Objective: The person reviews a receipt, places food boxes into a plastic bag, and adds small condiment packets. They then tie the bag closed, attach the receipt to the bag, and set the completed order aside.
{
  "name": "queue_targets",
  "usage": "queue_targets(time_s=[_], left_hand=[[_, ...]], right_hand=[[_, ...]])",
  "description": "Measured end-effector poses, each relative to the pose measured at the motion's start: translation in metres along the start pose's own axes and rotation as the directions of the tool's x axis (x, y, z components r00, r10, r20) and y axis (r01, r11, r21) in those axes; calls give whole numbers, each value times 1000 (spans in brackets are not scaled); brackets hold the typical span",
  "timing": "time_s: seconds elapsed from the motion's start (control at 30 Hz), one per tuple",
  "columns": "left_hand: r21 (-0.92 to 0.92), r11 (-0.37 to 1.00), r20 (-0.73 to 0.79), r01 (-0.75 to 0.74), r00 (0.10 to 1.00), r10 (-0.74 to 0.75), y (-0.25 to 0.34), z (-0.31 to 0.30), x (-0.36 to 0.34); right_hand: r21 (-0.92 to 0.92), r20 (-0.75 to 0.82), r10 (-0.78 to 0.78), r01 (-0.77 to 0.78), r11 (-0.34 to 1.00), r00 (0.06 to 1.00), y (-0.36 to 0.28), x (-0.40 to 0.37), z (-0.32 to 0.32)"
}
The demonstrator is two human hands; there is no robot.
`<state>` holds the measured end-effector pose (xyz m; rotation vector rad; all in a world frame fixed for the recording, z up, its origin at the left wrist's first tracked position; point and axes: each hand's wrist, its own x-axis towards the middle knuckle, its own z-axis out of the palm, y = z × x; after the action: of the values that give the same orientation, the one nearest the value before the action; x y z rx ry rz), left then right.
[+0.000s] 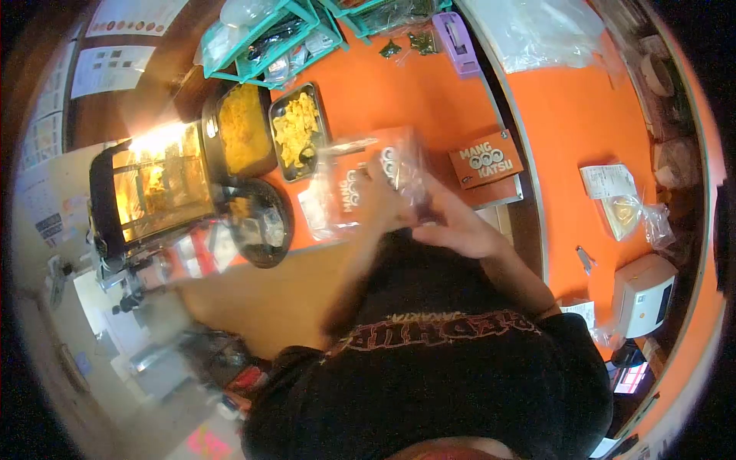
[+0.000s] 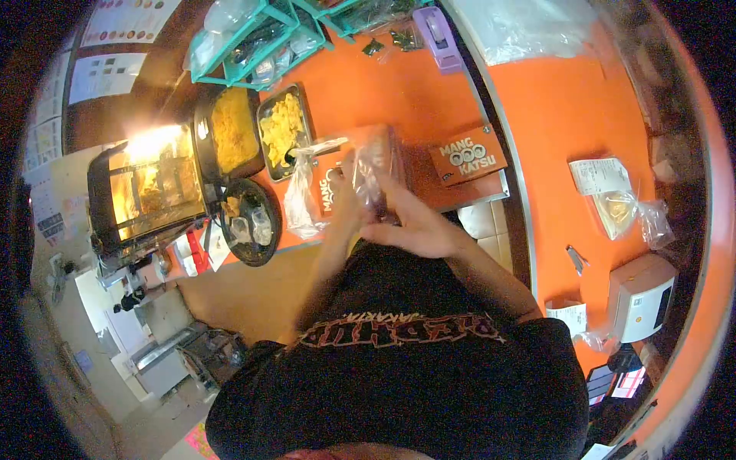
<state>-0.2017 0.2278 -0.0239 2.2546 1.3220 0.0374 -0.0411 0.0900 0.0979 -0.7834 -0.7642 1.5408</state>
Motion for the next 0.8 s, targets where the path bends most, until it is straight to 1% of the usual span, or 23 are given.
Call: queue_targets(time_s=[0.07,0.1,0.13,0.17,0.2,0.23,0.27,0.3,0.33,0.37,0.4,0.43,0.47,0.5,0.53,0.6,0.63,0.73,0.8], left_hand=[[41,995,-70,-95,993,98,-6,14,-12],[-5,1000,-33,-26,999,25,23,-11,-18],[-49,997,11,60,998,-59,37,-25,-29],[-56,998,-7,-14,1000,13,26,-26,-36],[-107,991,-15,-78,997,77,20,-35,-36],[-157,977,-25,-146,989,144,14,-45,-36],[-206,956,-27,-208,978,207,7,-55,-40],[-242,954,-21,-180,983,180,6,-66,-43],[-278,949,-13,-152,988,154,10,-80,-45],[-313,942,-3,-123,992,128,15,-92,-47],[-325,937,-23,-130,991,130,17,-101,-45],[-337,932,-42,-131,991,125,18,-109,-46],[-347,929,-61,-133,991,119,23,-118,-48],[-404,908,-71,-111,993,90,35,-130,-50],[-395,908,-95,-141,989,112,33,-133,-50],[-379,903,-155,-203,976,154,29,-138,-48],[-376,909,-134,-181,981,140,34,-143,-49],[-345,898,-208,-274,955,212,28,-134,-48],[-350,870,-229,-348,932,281,41,-137,-47]], right_hand=[[-6,-47,-37,37,999,998,-6,-4,-16],[118,-67,-34,41,992,997,-19,-10,-20],[62,-108,27,-21,998,994,-12,-12,-43],[11,-149,88,-87,996,985,-4,-15,-66],[-336,-212,50,-121,934,976,19,-15,-109],[-658,-265,18,-194,728,964,34,-11,-132],[-866,-317,-15,-283,411,948,48,-7,-155],[-932,-337,2,-334,143,942,57,-5,-166],[-927,-356,20,-350,-137,934,67,-2,-177],[-910,-352,83,-320,-266,932,81,0,-189],[-879,-350,142,-272,-392,926,90,5,-202],[-915,-294,172,-225,-336,940,88,9,-206],[-915,-313,234,-227,-333,920,88,8,-207],[-915,-332,292,-231,-330,897,77,12,-199],[-914,-349,350,-235,-330,869,70,13,-193],[-913,-367,323,-273,-303,872,81,3,-199],[-913,-373,315,-285,-292,873,80,-1,-196],[-846,-427,352,-231,-481,833,71,-11,-177],[-867,-447,282,-332,-371,849,66,-10,-176]])
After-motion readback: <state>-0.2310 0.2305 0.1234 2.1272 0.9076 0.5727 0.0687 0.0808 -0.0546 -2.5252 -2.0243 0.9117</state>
